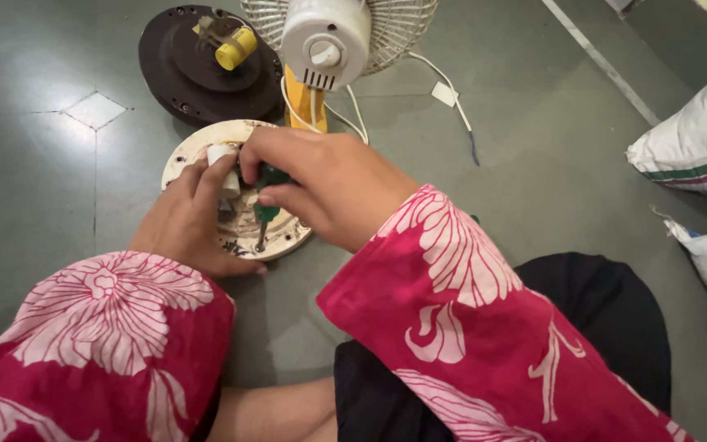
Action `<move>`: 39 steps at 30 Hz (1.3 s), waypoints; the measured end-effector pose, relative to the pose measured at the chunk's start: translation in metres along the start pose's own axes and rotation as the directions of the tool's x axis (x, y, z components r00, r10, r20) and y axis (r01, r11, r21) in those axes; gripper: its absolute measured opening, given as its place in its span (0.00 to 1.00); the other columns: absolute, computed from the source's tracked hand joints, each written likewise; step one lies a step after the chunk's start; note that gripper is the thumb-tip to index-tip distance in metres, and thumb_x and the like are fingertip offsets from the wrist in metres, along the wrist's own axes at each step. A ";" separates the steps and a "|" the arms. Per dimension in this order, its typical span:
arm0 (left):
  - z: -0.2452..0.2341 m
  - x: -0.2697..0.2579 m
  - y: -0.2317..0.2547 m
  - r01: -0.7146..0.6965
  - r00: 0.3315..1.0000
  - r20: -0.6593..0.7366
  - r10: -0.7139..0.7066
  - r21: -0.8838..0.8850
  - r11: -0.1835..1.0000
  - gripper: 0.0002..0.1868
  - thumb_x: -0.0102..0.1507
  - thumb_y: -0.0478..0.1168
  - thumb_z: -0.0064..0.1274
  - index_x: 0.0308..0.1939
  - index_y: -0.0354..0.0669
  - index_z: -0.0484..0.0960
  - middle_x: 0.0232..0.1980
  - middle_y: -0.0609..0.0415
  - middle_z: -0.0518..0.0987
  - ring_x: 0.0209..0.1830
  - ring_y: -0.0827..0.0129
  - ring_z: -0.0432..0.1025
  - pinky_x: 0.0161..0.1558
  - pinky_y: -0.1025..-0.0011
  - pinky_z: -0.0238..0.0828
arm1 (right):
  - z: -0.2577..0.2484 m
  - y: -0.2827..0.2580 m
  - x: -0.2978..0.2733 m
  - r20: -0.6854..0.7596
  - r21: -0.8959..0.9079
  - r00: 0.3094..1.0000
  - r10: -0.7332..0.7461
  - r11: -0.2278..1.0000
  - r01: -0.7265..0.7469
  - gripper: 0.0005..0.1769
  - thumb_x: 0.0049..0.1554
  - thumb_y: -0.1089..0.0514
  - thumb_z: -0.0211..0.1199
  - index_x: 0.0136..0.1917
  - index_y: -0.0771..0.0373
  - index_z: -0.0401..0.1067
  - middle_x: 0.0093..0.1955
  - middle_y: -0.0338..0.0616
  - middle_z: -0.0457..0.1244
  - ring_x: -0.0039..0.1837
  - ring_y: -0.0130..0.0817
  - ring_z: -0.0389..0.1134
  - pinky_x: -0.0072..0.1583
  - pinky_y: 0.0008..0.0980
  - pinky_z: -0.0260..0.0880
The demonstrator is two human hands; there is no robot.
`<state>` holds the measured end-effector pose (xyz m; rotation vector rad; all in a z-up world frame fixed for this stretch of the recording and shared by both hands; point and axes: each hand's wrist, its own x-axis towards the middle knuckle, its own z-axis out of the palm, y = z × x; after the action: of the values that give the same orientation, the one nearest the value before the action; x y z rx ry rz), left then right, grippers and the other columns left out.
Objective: The person sits on the floor and uses a green-handled screwdriver to tighten screws on the base of a disassembled electric fan. They repeatedly pick up small screws and washers from the floor, insert them into holes on the fan base, and turn the screwdriver to secure them.
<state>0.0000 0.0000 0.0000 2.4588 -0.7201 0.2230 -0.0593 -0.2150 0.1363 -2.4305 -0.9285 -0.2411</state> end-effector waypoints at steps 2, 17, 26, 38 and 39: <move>0.004 -0.005 -0.002 -0.056 0.997 -0.044 0.056 -0.010 0.998 0.76 0.27 0.55 0.82 0.73 0.41 0.57 0.69 0.29 0.66 0.70 0.37 0.61 0.67 0.52 0.60 | -0.001 0.000 -0.003 0.009 0.047 0.999 0.036 0.998 -0.036 0.13 0.61 0.59 0.66 0.58 0.57 0.67 0.52 0.47 0.68 0.51 0.47 0.72 0.52 0.41 0.70; 0.016 -0.004 -0.009 -0.180 0.973 -0.149 0.176 -0.019 0.983 0.74 0.28 0.56 0.80 0.71 0.32 0.59 0.63 0.32 0.72 0.72 0.34 0.60 0.68 0.50 0.58 | 0.007 -0.012 -0.007 -0.112 0.000 0.990 0.090 0.996 -0.090 0.14 0.60 0.55 0.68 0.57 0.57 0.69 0.44 0.47 0.70 0.45 0.47 0.73 0.47 0.41 0.69; 0.014 -0.006 -0.008 -0.183 0.970 -0.169 0.175 -0.032 0.983 0.72 0.28 0.54 0.81 0.70 0.34 0.60 0.63 0.32 0.73 0.70 0.35 0.62 0.67 0.50 0.60 | 0.018 -0.013 -0.010 -0.202 -0.024 0.977 0.061 0.997 -0.068 0.14 0.61 0.53 0.69 0.57 0.57 0.70 0.45 0.47 0.70 0.46 0.46 0.74 0.48 0.39 0.71; 0.009 -0.002 -0.013 -0.258 0.961 -0.126 0.245 -0.107 0.960 0.73 0.31 0.50 0.79 0.75 0.37 0.55 0.67 0.34 0.71 0.71 0.37 0.62 0.70 0.50 0.58 | 0.023 -0.017 -0.005 -0.226 -0.026 0.974 0.021 0.999 -0.028 0.16 0.62 0.54 0.68 0.60 0.59 0.68 0.51 0.47 0.70 0.52 0.49 0.73 0.52 0.41 0.71; 0.007 -0.002 -0.015 -0.275 0.959 -0.117 0.260 -0.134 0.952 0.74 0.32 0.49 0.79 0.76 0.37 0.54 0.68 0.34 0.71 0.71 0.38 0.62 0.71 0.50 0.57 | 0.022 -0.017 -0.004 -0.217 -0.017 0.976 0.016 1.000 -0.021 0.16 0.63 0.55 0.67 0.61 0.60 0.68 0.52 0.47 0.70 0.53 0.49 0.73 0.52 0.41 0.71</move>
<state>0.0060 0.0070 -0.0134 2.1880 -0.9899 0.3765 -0.0738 -0.1947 0.1230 -2.3707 -0.8092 -0.4995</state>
